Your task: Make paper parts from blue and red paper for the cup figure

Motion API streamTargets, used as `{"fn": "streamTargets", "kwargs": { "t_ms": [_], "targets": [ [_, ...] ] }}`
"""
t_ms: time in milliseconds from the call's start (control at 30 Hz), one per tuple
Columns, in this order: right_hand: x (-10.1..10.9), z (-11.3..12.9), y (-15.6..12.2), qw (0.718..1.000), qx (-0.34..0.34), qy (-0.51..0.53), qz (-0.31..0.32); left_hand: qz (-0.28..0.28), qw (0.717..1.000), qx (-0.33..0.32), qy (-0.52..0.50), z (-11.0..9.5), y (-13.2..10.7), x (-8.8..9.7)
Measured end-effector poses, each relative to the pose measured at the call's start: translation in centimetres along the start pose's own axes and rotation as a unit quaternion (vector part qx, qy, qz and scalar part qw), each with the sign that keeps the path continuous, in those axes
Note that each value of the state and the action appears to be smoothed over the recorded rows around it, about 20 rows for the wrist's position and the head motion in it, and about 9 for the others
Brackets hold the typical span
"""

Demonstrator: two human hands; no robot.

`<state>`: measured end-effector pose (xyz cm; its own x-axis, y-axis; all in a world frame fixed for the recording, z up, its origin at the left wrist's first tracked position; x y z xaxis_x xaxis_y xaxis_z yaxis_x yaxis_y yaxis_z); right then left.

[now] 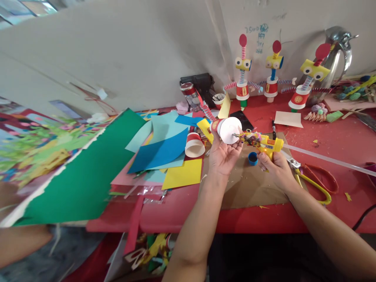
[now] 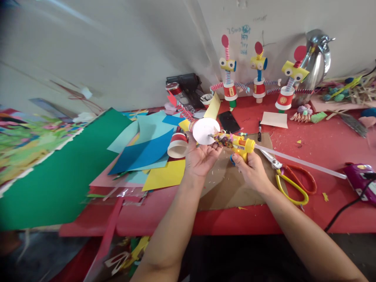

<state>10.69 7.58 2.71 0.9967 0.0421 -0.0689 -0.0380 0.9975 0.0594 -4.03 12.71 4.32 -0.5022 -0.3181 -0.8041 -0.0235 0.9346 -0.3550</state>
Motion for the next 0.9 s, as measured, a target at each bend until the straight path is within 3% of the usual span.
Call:
{"fn": "streamTargets", "kwargs": {
  "t_ms": [300, 600, 900],
  "targets": [
    [0.1, 0.3, 0.1, 0.999, 0.017, 0.047, -0.006, -0.032, 0.999, 0.035, -0.003, 0.5, -0.8, -0.6],
    [0.0, 0.6, 0.2, 0.995, 0.034, 0.084, -0.030, -0.029, 0.999, 0.034, -0.006, 0.9, -1.2, -0.9],
    [0.1, 0.5, 0.0, 1.000, 0.013, 0.021, 0.000, -0.019, 0.999, 0.025, 0.010, 0.7, -0.4, -0.2]
  ]
}}
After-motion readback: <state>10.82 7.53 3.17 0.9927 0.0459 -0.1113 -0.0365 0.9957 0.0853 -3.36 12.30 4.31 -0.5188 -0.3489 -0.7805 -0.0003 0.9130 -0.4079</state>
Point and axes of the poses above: each hand's wrist, its own y-axis towards the middle knuckle, its own x-axis out of the back of the hand, z = x × y, the point moved 3 cm from there along y, towards the middle knuckle, and after that the axes turned 3 degrees about -z, right-handed, at the moved point
